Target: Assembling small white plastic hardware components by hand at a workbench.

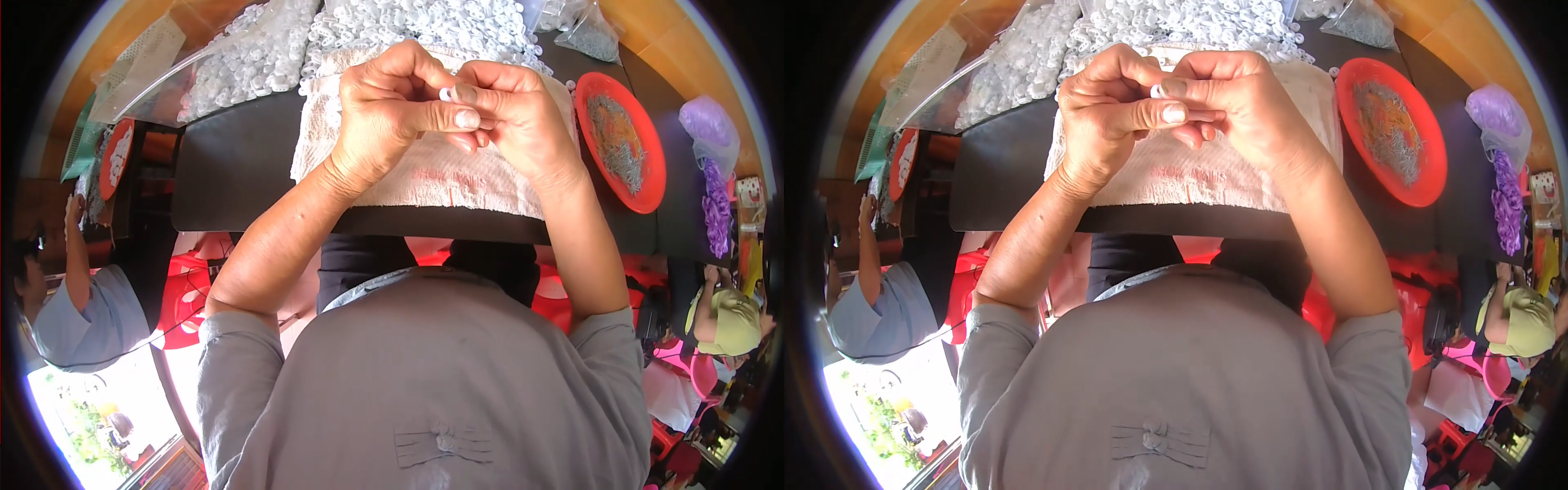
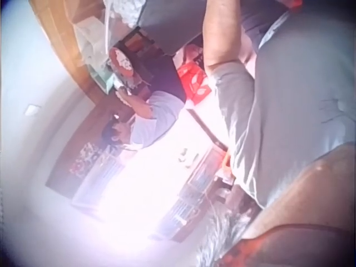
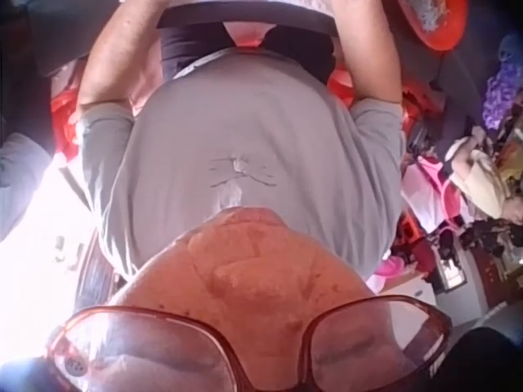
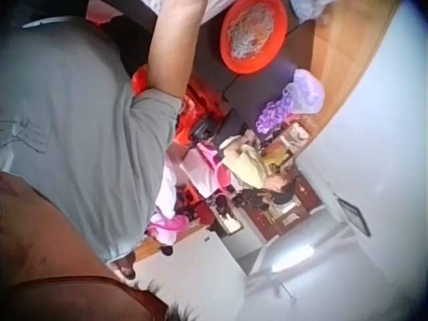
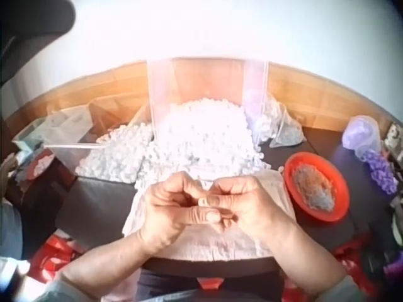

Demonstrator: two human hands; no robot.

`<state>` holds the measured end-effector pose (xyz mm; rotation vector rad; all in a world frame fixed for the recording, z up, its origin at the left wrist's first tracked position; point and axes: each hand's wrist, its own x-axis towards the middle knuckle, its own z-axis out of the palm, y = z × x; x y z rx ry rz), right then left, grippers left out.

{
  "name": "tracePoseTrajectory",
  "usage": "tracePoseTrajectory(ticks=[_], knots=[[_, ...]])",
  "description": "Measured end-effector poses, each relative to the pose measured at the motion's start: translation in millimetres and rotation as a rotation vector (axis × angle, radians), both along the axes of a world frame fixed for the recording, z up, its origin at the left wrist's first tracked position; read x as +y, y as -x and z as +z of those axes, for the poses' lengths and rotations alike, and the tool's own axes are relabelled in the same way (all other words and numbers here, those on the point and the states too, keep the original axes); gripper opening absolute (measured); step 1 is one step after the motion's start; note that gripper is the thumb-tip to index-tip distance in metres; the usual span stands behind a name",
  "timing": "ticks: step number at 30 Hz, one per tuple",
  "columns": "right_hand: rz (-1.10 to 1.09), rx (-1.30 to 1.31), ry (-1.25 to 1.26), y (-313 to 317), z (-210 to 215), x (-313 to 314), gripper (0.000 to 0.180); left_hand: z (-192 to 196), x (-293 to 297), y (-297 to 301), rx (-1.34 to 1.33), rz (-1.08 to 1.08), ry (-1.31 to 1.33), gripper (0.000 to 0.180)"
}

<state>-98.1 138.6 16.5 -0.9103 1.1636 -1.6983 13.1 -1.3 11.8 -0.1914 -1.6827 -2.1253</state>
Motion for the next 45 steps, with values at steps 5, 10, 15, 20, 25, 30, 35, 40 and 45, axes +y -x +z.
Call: tracePoseTrajectory(ticks=[5,10,15,20,25,30,35,40,45], knots=[[-0.167,0.005,-0.030,1.6,4.1,-0.7,0.022,-4.4,7.8,6.5,0.083,0.069,-0.013,0.019],[-0.198,0.035,-0.057,1.4,8.5,-0.2,0.025,-6.3,4.0,1.9,0.137,0.222,0.113,0.021],[-0.440,0.159,0.023,26.2,0.7,9.9,0.027,66.5,-39.5,-27.7,0.256,0.689,0.382,0.011],[-0.472,0.052,0.068,25.9,7.6,8.6,0.025,125.3,-94.4,-27.6,0.174,1.045,0.594,0.011],[-0.650,0.078,0.092,20.1,12.6,10.4,0.025,66.3,-107.6,-13.9,0.090,0.997,1.349,0.014],[-0.777,0.002,0.108,14.2,22.1,12.8,0.023,-10.5,5.5,27.1,0.190,0.302,1.209,0.009],[-0.780,0.025,0.173,14.9,23.1,12.9,0.025,-38.9,40.4,46.1,0.092,0.203,1.363,0.007],[-0.753,0.085,0.171,20.2,21.6,17.2,0.021,-30.0,32.2,44.6,-0.140,0.155,0.987,0.009],[-0.654,0.389,-0.008,25.6,10.5,20.9,0.022,-7.3,13.0,28.9,-0.457,0.026,0.108,0.012]])
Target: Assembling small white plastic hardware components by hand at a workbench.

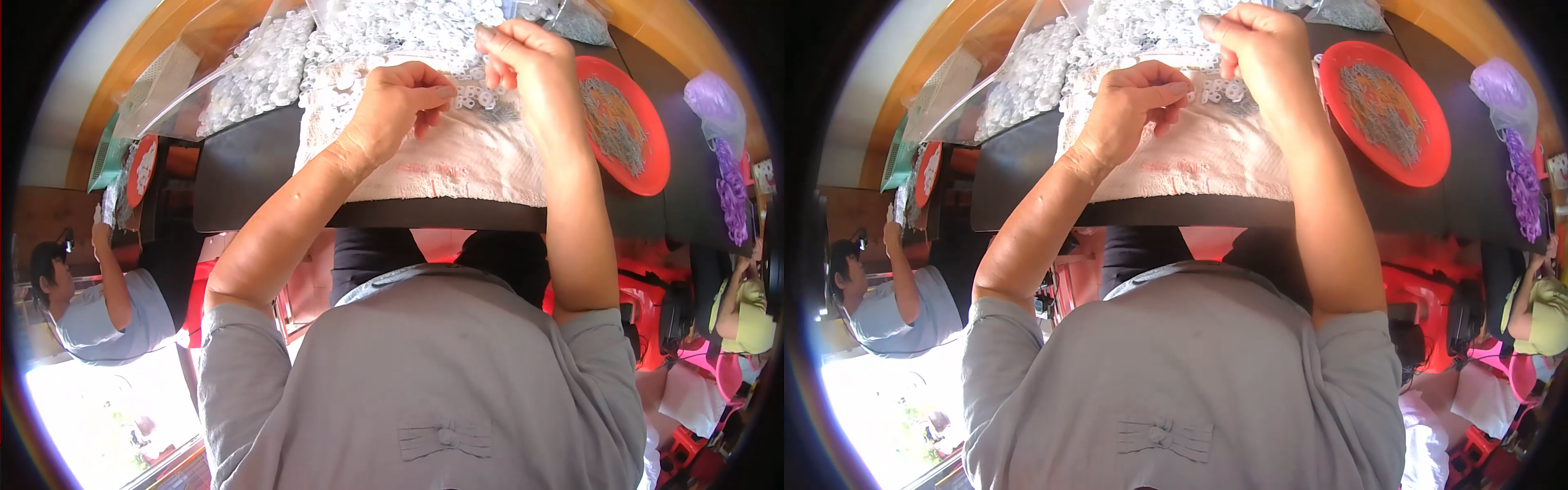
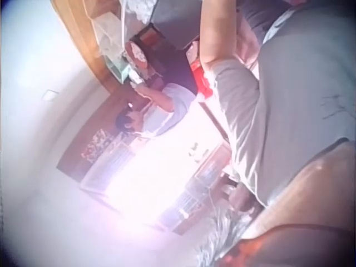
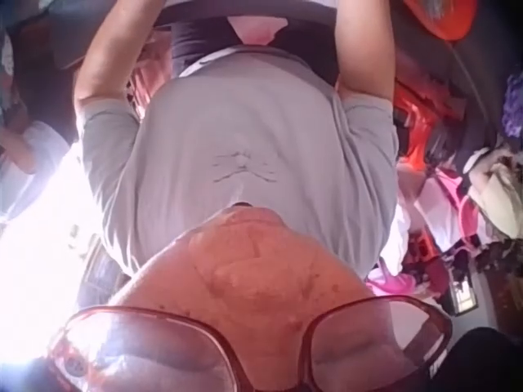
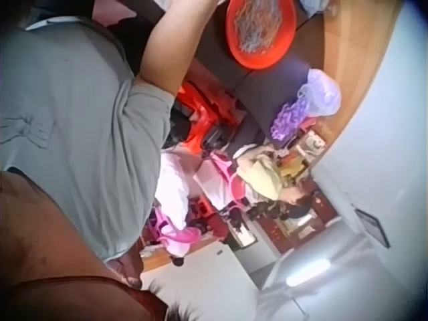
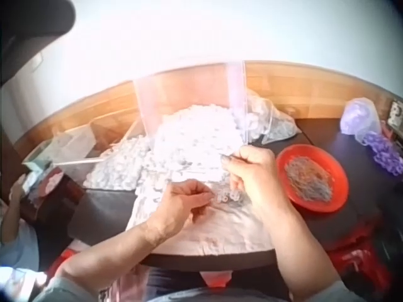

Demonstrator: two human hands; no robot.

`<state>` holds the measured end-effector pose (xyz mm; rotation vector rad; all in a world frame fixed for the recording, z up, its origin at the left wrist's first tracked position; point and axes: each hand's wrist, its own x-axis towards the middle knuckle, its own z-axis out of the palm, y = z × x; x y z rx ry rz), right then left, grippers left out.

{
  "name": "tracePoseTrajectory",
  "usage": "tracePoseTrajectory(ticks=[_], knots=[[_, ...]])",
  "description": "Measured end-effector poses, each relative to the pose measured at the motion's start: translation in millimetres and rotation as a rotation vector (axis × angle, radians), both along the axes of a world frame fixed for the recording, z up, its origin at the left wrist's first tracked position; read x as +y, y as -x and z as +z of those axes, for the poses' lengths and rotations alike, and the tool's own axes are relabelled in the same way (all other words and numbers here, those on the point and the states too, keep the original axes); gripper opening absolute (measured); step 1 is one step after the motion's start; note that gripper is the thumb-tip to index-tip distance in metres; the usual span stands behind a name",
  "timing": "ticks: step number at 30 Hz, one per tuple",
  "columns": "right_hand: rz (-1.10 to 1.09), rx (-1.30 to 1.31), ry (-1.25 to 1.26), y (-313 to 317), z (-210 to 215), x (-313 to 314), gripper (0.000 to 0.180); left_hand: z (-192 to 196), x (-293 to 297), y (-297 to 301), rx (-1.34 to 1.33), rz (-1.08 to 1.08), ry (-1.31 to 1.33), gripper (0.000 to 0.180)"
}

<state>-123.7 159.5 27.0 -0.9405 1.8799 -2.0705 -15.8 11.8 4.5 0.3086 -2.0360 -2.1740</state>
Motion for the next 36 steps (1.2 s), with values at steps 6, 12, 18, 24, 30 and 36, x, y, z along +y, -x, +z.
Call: tracePoseTrajectory(ticks=[6,12,18,24,30,36], knots=[[0.178,0.130,-0.411,1.0,-12.3,-9.2,0.026,-7.0,-6.3,-9.2,0.041,0.084,-0.123,0.010],[0.290,-0.018,-0.434,-11.3,-12.0,-16.0,0.027,-13.3,-5.7,-10.5,0.118,0.132,-0.198,0.010],[0.325,-0.155,-0.380,-15.0,-11.4,-18.2,0.023,-15.3,-7.3,-13.5,0.162,0.153,-0.079,0.010],[0.314,-0.168,-0.327,-14.6,-12.7,-18.8,0.015,-16.9,-7.7,-14.7,0.171,0.161,-0.142,0.011],[0.309,-0.142,-0.330,-10.7,-13.0,-17.0,0.013,-13.9,-6.8,-14.9,0.089,0.167,-0.065,0.013],[0.333,-0.134,-0.352,-8.9,-11.2,-14.9,0.011,-9.5,-1.6,-18.2,0.114,0.218,0.129,0.014]])
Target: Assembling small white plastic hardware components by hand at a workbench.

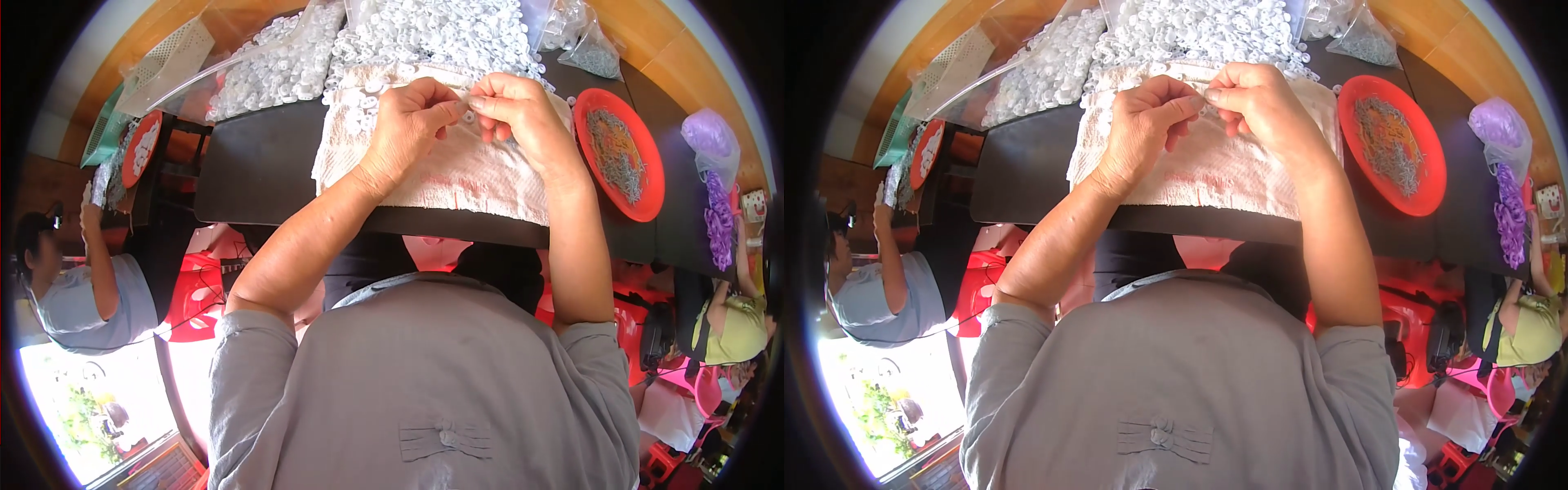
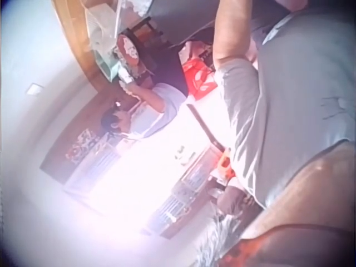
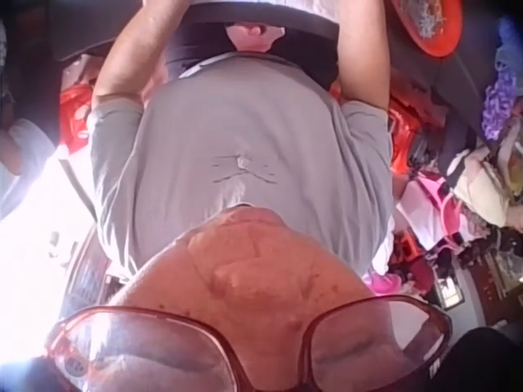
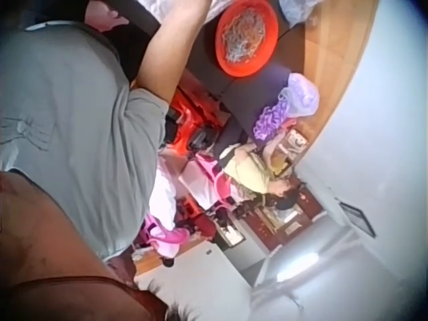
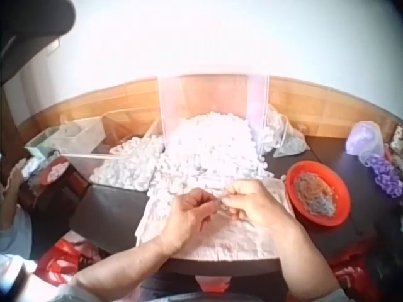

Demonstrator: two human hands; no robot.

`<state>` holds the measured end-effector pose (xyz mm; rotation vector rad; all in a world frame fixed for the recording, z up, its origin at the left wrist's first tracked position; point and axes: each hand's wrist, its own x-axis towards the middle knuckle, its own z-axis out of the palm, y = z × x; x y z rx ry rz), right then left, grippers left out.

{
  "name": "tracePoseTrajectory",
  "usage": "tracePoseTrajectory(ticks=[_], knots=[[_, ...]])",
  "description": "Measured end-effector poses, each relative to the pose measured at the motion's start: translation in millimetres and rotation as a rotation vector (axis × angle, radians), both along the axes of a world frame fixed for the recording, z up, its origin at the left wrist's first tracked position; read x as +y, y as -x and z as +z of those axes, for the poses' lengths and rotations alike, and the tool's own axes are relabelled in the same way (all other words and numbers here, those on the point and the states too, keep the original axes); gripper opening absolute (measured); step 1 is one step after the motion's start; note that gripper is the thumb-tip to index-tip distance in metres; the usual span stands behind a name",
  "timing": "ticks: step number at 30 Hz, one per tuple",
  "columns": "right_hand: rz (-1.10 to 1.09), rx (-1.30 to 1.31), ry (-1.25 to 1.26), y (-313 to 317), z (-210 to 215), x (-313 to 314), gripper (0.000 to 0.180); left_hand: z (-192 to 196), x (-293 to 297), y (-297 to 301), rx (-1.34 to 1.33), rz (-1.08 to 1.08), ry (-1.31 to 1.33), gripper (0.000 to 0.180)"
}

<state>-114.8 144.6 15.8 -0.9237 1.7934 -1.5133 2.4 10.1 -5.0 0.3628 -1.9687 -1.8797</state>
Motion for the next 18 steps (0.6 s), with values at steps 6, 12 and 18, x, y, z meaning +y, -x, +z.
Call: tracePoseTrajectory(ticks=[6,12,18], knots=[[0.038,0.050,-0.008,-1.6,-2.6,0.3,0.014,0.8,-2.3,-1.6,-0.034,-0.039,-0.115,0.014],[0.030,0.125,-0.003,-6.9,4.6,-1.1,0.014,-2.8,-3.9,-0.8,-0.040,-0.011,-0.185,0.013],[0.060,0.138,0.021,-2.9,-3.0,0.1,0.014,-2.1,-3.6,-1.6,-0.047,-0.030,-0.190,0.011]])
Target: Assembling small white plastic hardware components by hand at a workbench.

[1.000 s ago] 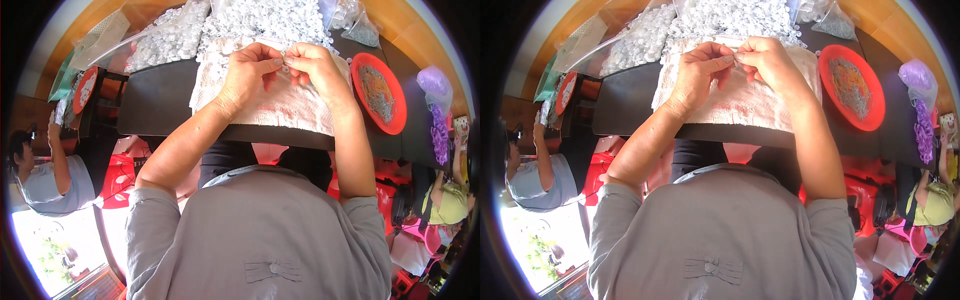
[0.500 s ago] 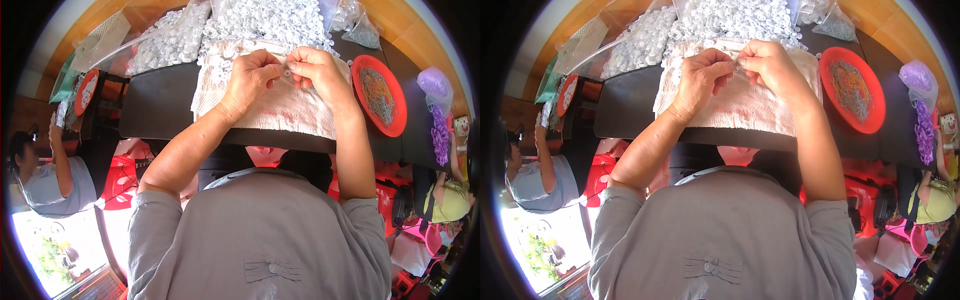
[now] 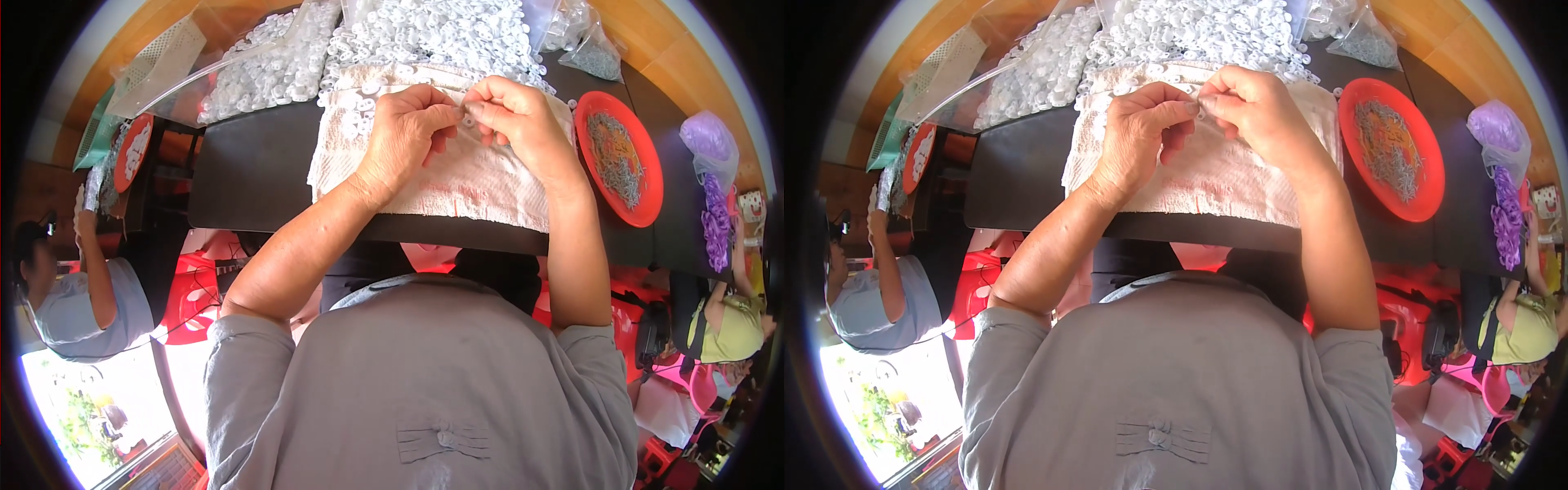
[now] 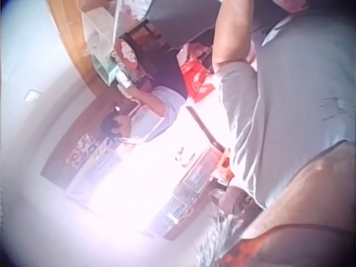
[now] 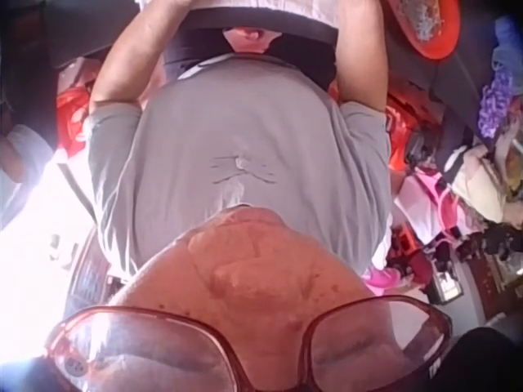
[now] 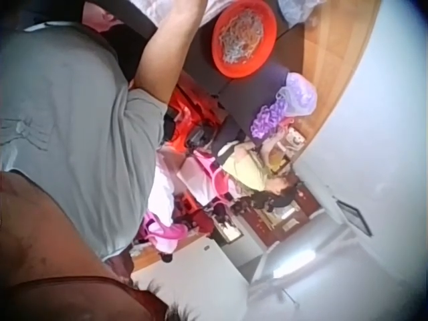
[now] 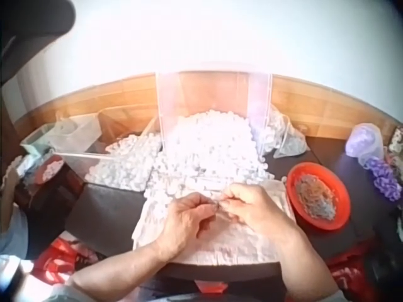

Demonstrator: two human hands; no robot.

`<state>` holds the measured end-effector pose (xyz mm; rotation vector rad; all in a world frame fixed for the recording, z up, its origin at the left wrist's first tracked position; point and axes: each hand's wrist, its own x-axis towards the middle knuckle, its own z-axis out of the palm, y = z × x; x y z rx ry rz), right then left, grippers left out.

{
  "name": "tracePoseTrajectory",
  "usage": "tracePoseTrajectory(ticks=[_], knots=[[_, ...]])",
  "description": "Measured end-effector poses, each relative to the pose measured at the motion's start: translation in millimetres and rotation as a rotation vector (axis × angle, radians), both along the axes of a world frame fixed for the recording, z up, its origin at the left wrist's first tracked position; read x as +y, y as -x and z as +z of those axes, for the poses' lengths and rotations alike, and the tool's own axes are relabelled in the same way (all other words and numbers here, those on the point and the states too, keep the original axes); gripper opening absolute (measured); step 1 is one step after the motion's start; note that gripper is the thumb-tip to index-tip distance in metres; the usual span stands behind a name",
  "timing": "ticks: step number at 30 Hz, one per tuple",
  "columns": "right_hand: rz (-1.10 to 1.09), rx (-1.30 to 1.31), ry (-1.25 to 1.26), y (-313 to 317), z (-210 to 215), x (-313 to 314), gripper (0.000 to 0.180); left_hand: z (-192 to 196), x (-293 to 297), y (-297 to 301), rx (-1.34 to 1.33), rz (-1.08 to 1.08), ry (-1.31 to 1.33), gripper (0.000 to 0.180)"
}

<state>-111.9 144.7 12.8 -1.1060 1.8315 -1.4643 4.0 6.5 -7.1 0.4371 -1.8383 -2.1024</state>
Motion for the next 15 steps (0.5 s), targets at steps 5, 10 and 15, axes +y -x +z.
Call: tracePoseTrajectory(ticks=[5,10,15], knots=[[0.000,0.058,-0.025,0.4,0.9,-1.6,0.013,1.4,3.6,-1.4,0.037,0.019,0.131,0.009],[0.005,0.084,-0.024,0.3,1.3,-1.7,0.013,-3.1,1.2,-0.1,0.093,0.040,0.232,0.009],[0.006,-0.051,0.024,-4.9,6.1,-2.3,0.012,-9.1,-1.2,1.7,0.224,0.105,0.425,0.009]])
